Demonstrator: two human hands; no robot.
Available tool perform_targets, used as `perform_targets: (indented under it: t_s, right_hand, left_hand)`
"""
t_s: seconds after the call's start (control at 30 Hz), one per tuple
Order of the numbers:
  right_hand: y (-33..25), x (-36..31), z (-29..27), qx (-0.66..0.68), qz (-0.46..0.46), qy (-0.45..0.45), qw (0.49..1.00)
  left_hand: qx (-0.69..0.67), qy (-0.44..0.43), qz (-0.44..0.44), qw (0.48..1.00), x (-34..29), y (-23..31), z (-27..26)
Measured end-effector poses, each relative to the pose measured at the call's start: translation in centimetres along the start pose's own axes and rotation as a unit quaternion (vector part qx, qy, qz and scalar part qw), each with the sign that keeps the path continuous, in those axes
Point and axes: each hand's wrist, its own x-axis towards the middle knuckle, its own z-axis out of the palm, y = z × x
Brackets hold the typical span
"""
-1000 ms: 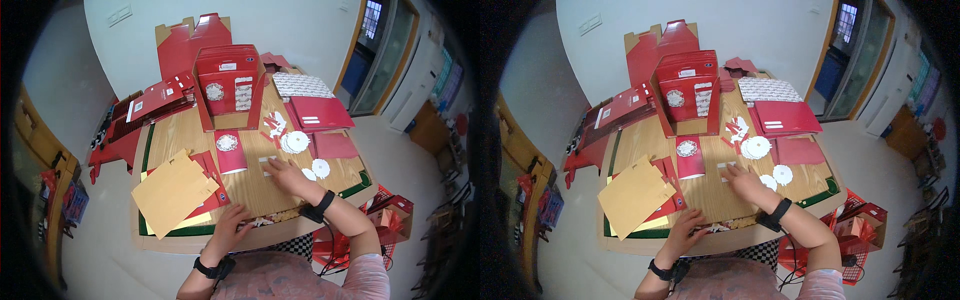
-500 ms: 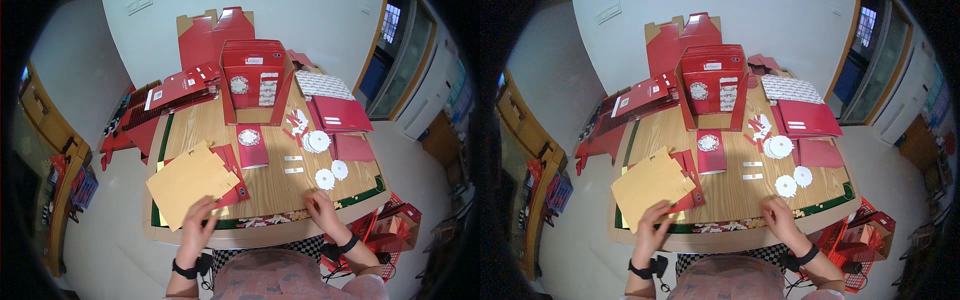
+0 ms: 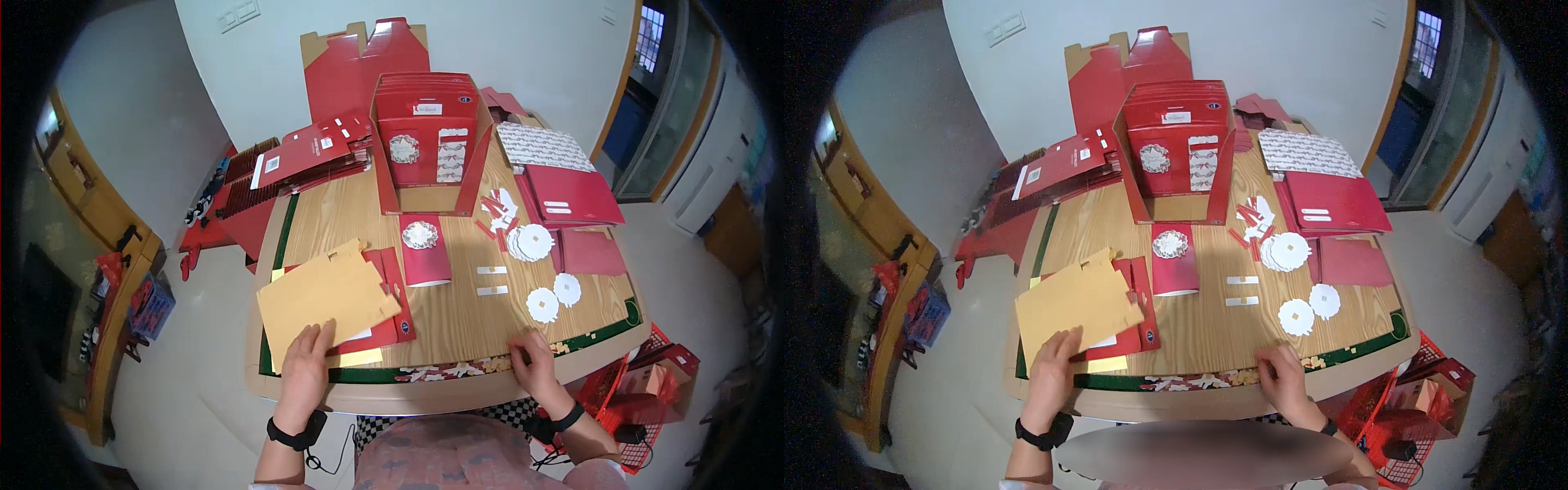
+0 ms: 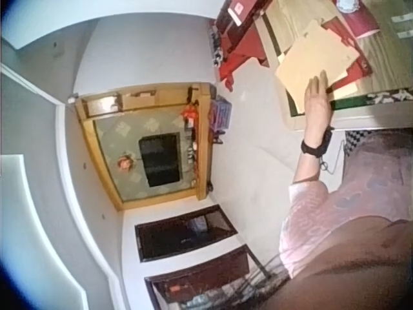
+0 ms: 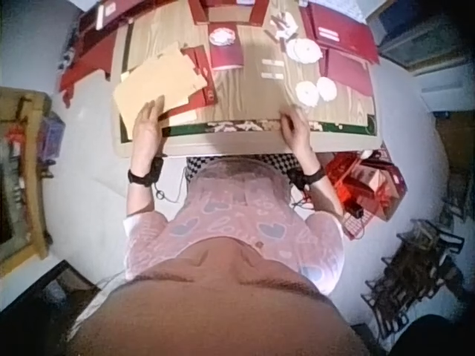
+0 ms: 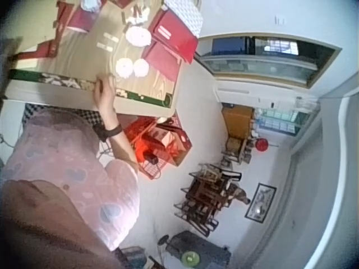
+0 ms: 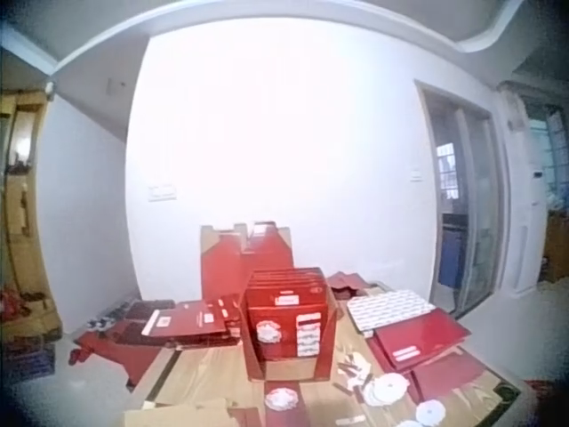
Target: Assembling red gift cards by attaching decorative lace circles and ribbons.
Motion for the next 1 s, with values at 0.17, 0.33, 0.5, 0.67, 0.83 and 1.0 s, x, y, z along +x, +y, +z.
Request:
perform_targets:
  t_s: [0.17,0.33,0.5,0.67,0.83,1.0]
  right_hand:
    - [-0.2,0.3,-0.1,0.004,0.005,0.008,1.0]
    - [0.0,0.3,0.1,0.006,0.005,0.017,1.0]
    - [0.3,0.1,-0.2,0.009,0.016,0.01,1.0]
    - [0.4,-0.1,-0.1,0.013,0.028,0.01,0.999]
    - [0.3,0.0,-0.1,0.01,-0.003,0.018,1.0]
    - [0.4,-0.4,0.1,0.015,0.025,0.014,0.999]
  left_hand:
    - [-0.051,0.161,-0.006,0.986,2.1,-2.5,-2.6]
    - [-0.012,0.227,-0.055,0.972,7.0,-6.3,-5.2]
    - [-0.001,0.298,0.042,0.954,11.9,-7.5,-6.2]
    - [0.059,0.142,0.065,0.986,13.8,-10.8,-0.8]
    - [0.078,0.02,0.04,0.996,16.3,-12.4,2.5]
    - [0.134,-0.03,0.006,0.991,18.0,-13.2,3.6]
